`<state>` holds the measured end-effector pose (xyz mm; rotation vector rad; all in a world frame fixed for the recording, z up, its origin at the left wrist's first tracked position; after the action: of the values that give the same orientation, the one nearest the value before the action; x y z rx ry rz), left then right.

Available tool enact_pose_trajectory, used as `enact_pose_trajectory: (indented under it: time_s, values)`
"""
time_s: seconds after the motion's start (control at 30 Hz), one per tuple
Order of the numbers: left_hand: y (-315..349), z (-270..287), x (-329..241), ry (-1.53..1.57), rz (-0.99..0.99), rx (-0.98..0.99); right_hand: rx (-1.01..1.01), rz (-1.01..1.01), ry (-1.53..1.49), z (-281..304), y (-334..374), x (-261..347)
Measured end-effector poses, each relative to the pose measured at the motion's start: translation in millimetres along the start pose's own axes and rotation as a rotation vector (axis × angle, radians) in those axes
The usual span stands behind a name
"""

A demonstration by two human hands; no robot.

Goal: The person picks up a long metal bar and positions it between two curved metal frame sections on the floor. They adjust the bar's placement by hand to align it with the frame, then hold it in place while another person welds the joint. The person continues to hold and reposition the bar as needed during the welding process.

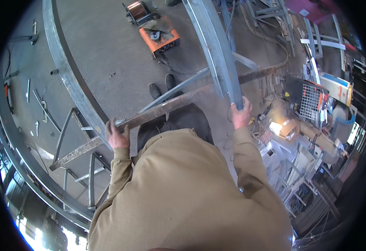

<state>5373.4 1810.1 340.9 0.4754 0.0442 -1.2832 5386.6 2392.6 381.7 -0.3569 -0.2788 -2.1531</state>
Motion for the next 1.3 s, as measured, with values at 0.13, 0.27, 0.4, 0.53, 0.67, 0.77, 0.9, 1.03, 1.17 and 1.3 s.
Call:
enact_pose_trajectory:
  time_s: [0.13,0.27,0.4,0.53,0.67,0.77,0.9,1.03,1.17,1.3]
  values:
    - [63,10,59,0.044,0.326,-0.189,0.14,-0.197,0.038,2,18,-43]
    - [108,-39,93,0.311,0.583,-0.07,0.387,-0.344,-0.011,-6,42,-78]
    - [123,-65,100,0.5,0.537,-0.132,0.447,-0.318,-0.015,-8,55,-104]
    - [110,-79,113,0.809,0.668,-0.236,0.366,-0.263,0.004,-9,62,-119]
    - [99,-90,129,1.523,0.841,-0.386,0.351,-0.213,0.0,-13,61,-117]
    - [91,-98,135,1.988,0.95,-0.332,0.308,-0.171,0.024,-8,60,-117]
    - [85,-107,141,2.055,0.979,-0.266,0.346,-0.161,-0.022,-5,66,-123]
    - [85,-122,141,1.986,1.07,-0.152,0.354,-0.245,0.032,-5,71,-129]
    - [84,-127,145,1.888,1.091,-0.025,0.341,-0.272,0.042,-4,71,-123]
    - [88,-128,149,2.041,1.06,-0.049,0.365,-0.314,-0.023,-6,71,-125]
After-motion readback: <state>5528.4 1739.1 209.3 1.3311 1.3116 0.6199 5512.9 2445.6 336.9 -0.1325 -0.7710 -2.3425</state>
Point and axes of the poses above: each hand's wrist, its own y-axis away from the middle knuckle, its own z-axis out of the back of the hand, x = y × z, the point moved 7 cm from there along -y, towards the middle knuckle, and after that the axes turned 3 degrees about x, right-handed, at the moved point
